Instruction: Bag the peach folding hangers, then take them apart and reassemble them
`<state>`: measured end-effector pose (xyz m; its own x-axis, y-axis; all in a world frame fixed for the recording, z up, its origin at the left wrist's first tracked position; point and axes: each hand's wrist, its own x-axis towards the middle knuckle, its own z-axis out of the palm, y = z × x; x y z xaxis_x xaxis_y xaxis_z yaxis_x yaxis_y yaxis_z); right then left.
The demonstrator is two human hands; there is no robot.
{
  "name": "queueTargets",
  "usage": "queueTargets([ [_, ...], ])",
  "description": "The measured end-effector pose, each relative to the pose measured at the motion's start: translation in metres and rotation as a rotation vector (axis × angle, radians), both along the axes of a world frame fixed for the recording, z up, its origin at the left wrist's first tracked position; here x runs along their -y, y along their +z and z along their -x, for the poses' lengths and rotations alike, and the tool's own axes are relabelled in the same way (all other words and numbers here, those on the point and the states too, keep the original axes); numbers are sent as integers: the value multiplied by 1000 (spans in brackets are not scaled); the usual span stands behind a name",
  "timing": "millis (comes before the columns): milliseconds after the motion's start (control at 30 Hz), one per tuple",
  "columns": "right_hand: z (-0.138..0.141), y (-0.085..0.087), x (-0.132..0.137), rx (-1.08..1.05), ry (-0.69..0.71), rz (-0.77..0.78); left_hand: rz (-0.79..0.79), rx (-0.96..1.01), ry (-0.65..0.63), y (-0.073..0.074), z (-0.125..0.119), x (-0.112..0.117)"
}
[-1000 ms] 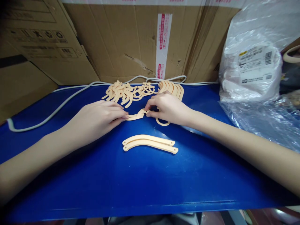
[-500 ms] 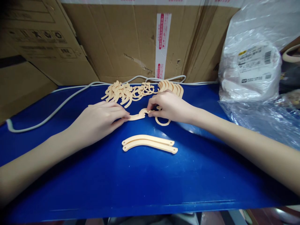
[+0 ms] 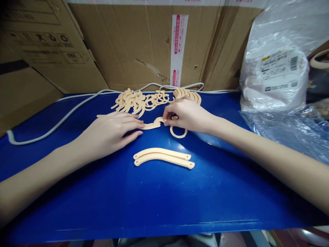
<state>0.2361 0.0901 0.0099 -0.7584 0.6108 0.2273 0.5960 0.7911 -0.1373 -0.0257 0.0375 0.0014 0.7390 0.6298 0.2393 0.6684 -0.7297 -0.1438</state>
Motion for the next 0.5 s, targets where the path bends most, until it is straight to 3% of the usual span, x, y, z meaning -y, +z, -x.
queueTargets([
  [300,-1,-2,1,21,-12,-68,52,-9,63,0,-2,0],
  [500,-8,7,-5,43,7,-124,-16,118,10,7,-3,6],
])
